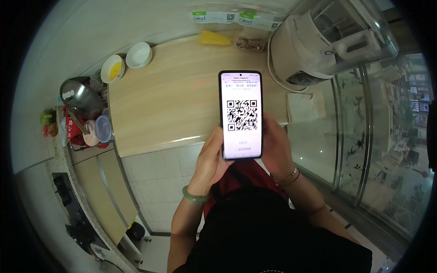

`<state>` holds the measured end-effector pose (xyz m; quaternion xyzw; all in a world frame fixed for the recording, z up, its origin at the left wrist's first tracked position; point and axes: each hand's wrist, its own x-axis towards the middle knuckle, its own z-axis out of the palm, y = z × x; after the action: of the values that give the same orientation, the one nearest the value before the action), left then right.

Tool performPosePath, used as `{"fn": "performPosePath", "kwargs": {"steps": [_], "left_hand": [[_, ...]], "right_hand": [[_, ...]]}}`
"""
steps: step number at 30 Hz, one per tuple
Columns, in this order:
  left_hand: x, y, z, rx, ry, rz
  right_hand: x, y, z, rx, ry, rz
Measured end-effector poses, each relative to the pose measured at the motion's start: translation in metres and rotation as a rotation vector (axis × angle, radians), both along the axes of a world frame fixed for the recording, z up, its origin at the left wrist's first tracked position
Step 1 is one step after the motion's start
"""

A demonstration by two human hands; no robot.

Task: The person clears leftover food from a dining table into a trash bin. They use chopsticks to transfer meat and bones from plates and a ladle to scoop soup from a pot. The person also wipes the table surface with a tissue and discards used tissues and food scraps into a bin in the kitchen.

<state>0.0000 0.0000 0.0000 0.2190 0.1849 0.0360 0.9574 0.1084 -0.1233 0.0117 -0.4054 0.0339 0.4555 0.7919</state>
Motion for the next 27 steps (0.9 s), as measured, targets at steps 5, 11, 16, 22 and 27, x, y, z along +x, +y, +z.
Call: {"fn": "performPosePath", "kwargs": {"steps": [5, 11, 16, 22, 27], "left_hand": [[0.056, -0.023, -0.076, 0.087, 0.100, 0.047], [0.090, -0.050, -0.159, 0.330, 0.237, 0.127], [0.109, -0.060, -0.175, 0.644, 0.330, 0.146], [0.112, -0.074, -0.152, 1.060, 0.466, 0.114], [0.107, -0.079, -0.156, 1.227, 0.493, 0.009]], "right_hand": [[0.036, -0.017, -0.068, -0.304, -0.291, -0.109], [0.062, -0.038, -0.132, -0.792, -0.557, -0.031], [0.076, -0.046, -0.147, -0.991, -0.759, 0.059], [0.080, -0.059, -0.165, -0.924, -0.832, -0.008], [0.080, -0.065, -0.162, -1.016, -0.817, -0.003]]}}
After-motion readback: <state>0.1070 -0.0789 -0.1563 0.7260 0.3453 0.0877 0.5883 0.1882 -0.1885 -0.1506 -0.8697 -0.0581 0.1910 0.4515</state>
